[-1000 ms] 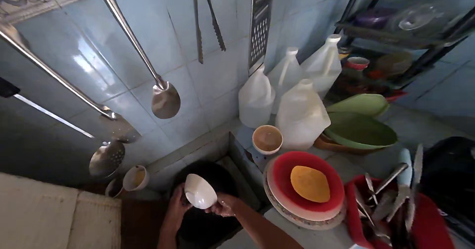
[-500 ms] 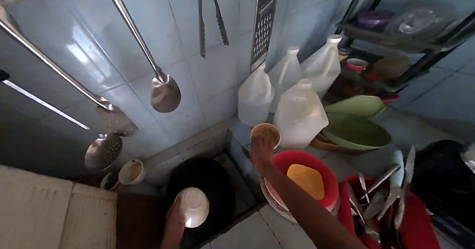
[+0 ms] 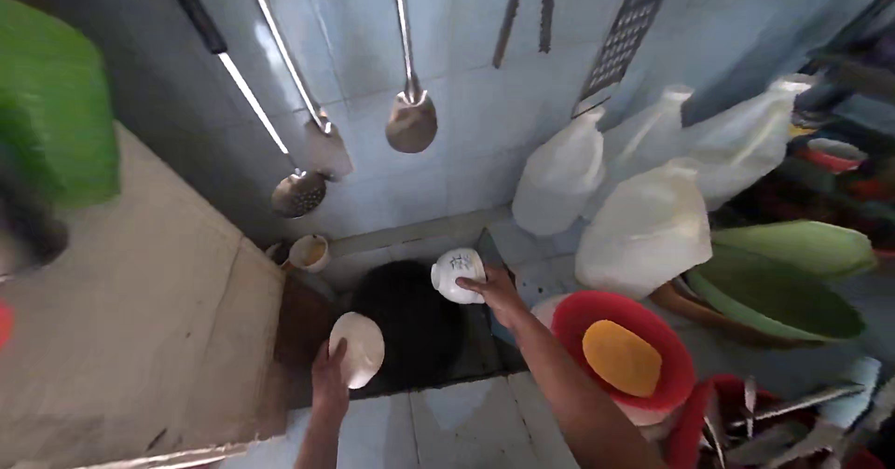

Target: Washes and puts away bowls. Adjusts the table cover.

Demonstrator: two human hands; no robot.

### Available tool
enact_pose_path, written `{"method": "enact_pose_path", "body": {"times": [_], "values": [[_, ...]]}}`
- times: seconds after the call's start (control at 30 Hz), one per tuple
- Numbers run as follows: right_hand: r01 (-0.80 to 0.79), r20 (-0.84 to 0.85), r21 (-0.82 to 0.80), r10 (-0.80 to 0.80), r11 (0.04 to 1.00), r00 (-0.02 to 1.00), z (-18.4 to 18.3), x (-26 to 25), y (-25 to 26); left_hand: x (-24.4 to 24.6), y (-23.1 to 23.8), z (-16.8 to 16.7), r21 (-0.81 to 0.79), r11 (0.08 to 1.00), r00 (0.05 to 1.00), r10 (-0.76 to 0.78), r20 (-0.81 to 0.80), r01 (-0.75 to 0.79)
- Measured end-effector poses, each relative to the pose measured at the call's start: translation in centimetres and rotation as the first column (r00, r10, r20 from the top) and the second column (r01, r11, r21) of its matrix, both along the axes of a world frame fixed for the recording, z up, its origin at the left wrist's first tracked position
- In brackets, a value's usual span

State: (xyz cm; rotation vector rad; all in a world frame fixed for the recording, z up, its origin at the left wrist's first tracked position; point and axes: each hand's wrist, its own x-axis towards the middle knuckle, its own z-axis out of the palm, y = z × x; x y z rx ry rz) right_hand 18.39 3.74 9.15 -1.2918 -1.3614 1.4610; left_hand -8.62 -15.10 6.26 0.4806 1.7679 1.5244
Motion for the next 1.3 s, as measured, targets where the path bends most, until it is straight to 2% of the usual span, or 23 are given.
{"method": "enact_pose_path", "body": {"times": [0.07, 0.13, 0.3, 0.4, 0.6, 0.67, 0.7, 0.73, 0.77, 0.8, 0.83, 0.87, 0.9, 0.93, 1.0, 1.1, 1.2, 1.3], "values": [[0.078, -0.218, -0.114, -0.102, 0.99, 0.971, -0.4, -1.2, -1.1, -0.4, -0.1, -0.3, 0.04, 0.988, 0.972, 0.135, 0.193, -0.146], [0.112, -0.346, -0.208, -0.18, 0.972, 0.921, -0.6, -1.9, -2.0, -1.0, -0.6, -0.9, 0.093, 0.974, 0.917, 0.157, 0.367, -0.204], [0.109, -0.465, -0.332, -0.263, 0.937, 0.846, -0.5, -2.7, -3.9, -1.6, -2.0, -0.2, 0.112, 0.956, 0.717, 0.124, 0.685, -0.272], [0.121, -0.505, -0.354, -0.298, 0.927, 0.81, -0.2, -3.5, -5.1, -2.2, -3.2, -0.2, 0.136, 0.958, 0.678, 0.074, 0.732, -0.251], [0.128, -0.557, -0.409, -0.358, 0.904, 0.749, -0.5, -5.1, -7.8, -3.5, -5.5, -0.1, 0.153, 0.984, 0.741, -0.038, 0.67, -0.089], [0.115, -0.529, -0.361, -0.305, 0.925, 0.792, -0.6, -5.8, -9.2, -3.7, -6.5, 0.2, 0.173, 0.984, 0.818, -0.128, 0.56, 0.036], [0.117, -0.476, -0.296, -0.253, 0.948, 0.842, -0.5, -6.2, -10.0, -3.8, -7.0, 0.5, 0.184, 0.974, 0.875, -0.204, 0.439, 0.135], [0.102, -0.385, -0.203, -0.175, 0.974, 0.906, -0.4, -6.6, -10.9, -3.9, -7.7, 0.7, 0.204, 0.942, 0.909, -0.317, 0.271, 0.267], [0.065, -0.263, -0.098, -0.088, 0.993, 0.961, -0.3, -6.8, -11.7, -4.2, -8.2, 0.9, 0.217, 0.871, 0.886, -0.461, 0.048, 0.441], [0.004, -0.125, -0.006, -0.005, 1.0, 0.992, -0.1, -7.0, -12.6, -4.5, -8.8, 1.3, 0.169, 0.766, 0.782, -0.587, -0.21, 0.621], [-0.083, 0.012, 0.058, 0.082, 0.995, 0.997, 0.1, -7.0, -13.4, -4.6, -9.4, 1.9, 0.055, 0.653, 0.605, -0.663, -0.44, 0.756], [-0.176, 0.13, 0.101, 0.162, 0.979, 0.978, 0.3, -7.1, -14.2, -4.6, -9.9, 2.3, -0.07, 0.551, 0.403, -0.685, -0.607, 0.831], [-0.256, 0.218, 0.152, 0.22, 0.955, 0.951, 0.2, -7.1, -15.0, -4.3, -10.3, 2.1, -0.156, 0.488, 0.238, -0.65, -0.722, 0.859], [-0.327, 0.29, 0.212, 0.26, 0.921, 0.921, 0.1, -7.2, -15.8, -3.9, -10.9, 1.4, -0.206, 0.459, 0.129, -0.598, -0.791, 0.864], [-0.437, 0.392, 0.387, 0.284, 0.812, 0.875, -0.9, -7.3, -17.8, -2.8, -12.1, -1.1, -0.239, 0.485, 0.029, -0.483, -0.875, 0.841], [-0.504, 0.481, 0.568, 0.234, 0.651, 0.845, -3.0, -7.7, -21.0, -1.4, -13.9, -5.7, -0.205, 0.613, -0.013, -0.302, -0.953, 0.763], [-0.633, 0.644, 0.63, 0.154, 0.449, 0.75, -4.7, -7.7, -23.4, -0.4, -15.7, -8.8, -0.123, 0.756, 0.04, -0.193, -0.98, 0.643], [-0.761, 0.761, 0.598, 0.12, 0.252, 0.638, -5.9, -7.2, -24.1, 0.3, -17.3, -9.4, -0.078, 0.874, 0.151, -0.17, -0.974, 0.479]]}}
